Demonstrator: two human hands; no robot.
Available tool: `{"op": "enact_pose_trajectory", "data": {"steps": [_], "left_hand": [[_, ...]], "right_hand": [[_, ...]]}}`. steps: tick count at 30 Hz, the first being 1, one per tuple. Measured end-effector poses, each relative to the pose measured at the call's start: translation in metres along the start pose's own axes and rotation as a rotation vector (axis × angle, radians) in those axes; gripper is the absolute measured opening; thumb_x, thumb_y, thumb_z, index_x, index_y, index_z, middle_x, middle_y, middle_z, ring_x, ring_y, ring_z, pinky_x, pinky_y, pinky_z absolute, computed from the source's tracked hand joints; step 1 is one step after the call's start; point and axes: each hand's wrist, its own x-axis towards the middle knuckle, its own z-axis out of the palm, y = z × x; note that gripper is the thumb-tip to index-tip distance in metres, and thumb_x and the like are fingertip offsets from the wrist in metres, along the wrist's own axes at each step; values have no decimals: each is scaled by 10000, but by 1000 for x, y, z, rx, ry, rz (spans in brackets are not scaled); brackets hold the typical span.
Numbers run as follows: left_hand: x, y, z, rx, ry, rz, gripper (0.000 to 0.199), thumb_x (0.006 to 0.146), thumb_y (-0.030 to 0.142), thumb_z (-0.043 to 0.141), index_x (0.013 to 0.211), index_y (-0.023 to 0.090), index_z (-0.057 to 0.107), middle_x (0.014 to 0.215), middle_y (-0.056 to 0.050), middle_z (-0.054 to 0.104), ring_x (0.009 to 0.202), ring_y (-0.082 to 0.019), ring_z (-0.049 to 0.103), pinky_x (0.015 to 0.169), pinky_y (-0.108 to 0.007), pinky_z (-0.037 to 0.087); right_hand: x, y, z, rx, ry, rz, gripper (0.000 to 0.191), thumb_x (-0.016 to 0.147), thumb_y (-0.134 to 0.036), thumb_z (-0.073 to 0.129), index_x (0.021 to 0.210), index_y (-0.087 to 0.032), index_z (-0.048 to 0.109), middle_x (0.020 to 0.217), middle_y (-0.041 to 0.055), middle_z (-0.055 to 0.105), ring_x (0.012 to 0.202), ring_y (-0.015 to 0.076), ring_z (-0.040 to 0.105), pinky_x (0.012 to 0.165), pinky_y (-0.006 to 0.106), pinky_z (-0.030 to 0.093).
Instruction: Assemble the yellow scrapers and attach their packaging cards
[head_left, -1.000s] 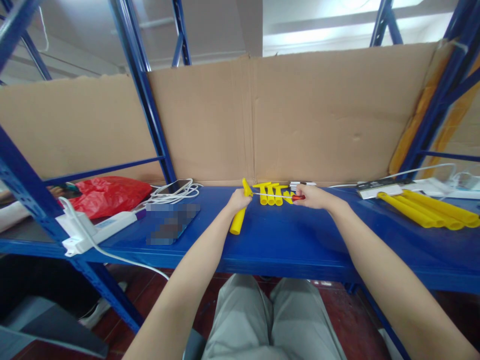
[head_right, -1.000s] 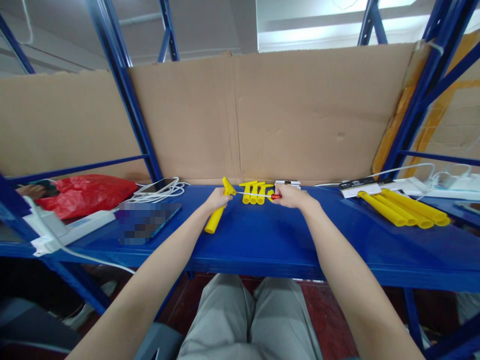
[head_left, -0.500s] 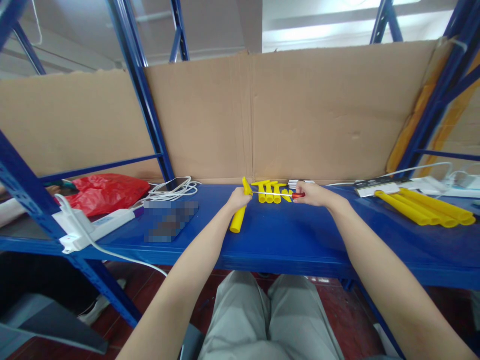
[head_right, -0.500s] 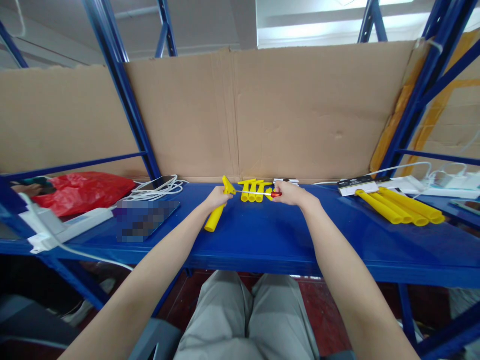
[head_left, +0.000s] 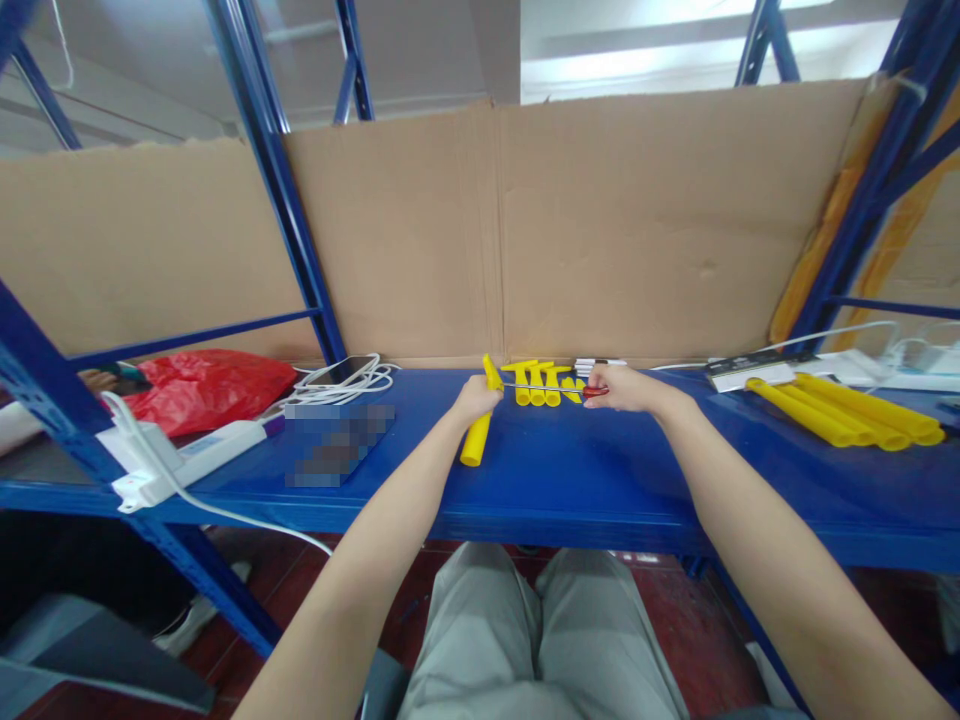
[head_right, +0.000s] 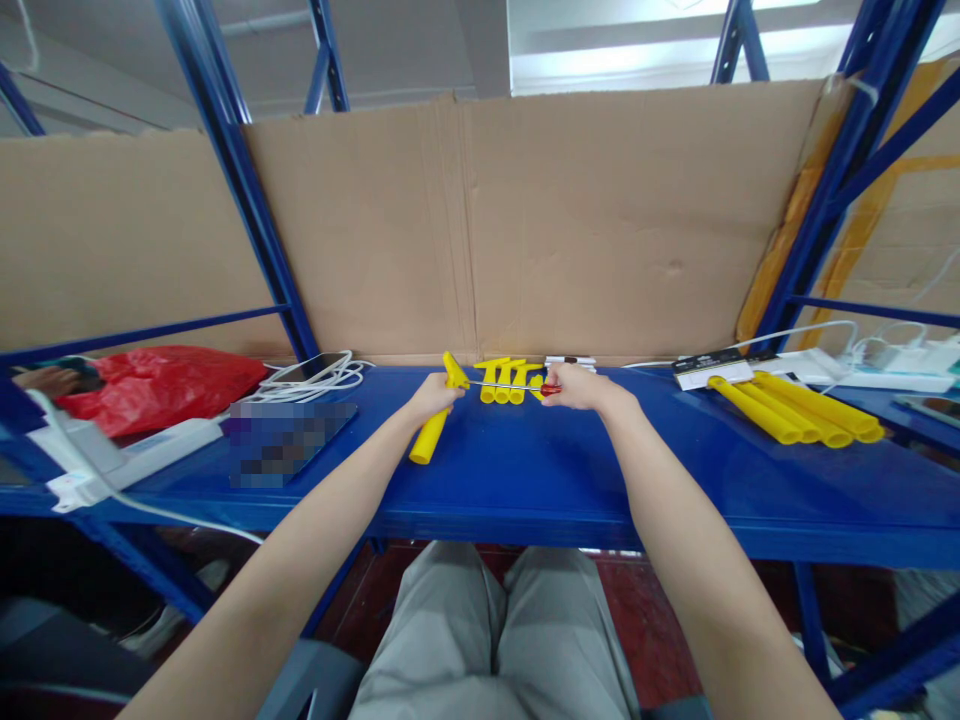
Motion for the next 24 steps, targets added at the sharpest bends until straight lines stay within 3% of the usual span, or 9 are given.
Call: {"op": "enact_pose_trajectory", "data": {"steps": [3, 10, 19, 24], "left_hand": [[1, -1, 0, -3, -6, 6, 196, 758, 90, 518, 900, 69, 651, 797, -100, 684, 667, -171, 635, 565, -215, 440], [-3, 3, -1, -28, -1, 13, 187, 753, 80, 526, 885, 74, 658, 757, -80, 677, 622, -156, 623, 554, -212, 432], [-1, 2, 0, -20, -6, 3, 178, 756, 92, 541, 892, 79, 653, 781, -87, 684, 649, -157, 633, 552, -203, 434], [-1, 0, 0, -9, -6, 8, 190, 753, 92, 540, 902, 77, 658, 799, -100, 692, 689, -176, 651, 581, -216, 459]], "right_hand": [[0, 3, 1, -9, 34, 1, 110, 723, -261, 617, 773, -192, 549, 815, 38, 684, 684, 146, 576, 566, 222, 371], [2, 4, -2, -113, -71, -61, 154, 802, -277, 519, 774, -162, 617, 784, 67, 674, 662, 155, 563, 596, 245, 377], [2, 6, 0, -88, -71, -27, 171, 815, -293, 518, 824, -158, 623, 863, 78, 670, 705, 156, 571, 611, 237, 391], [1, 3, -1, -23, -143, 33, 189, 833, -317, 514, 747, -169, 594, 719, 49, 647, 615, 139, 554, 573, 233, 387]]}}
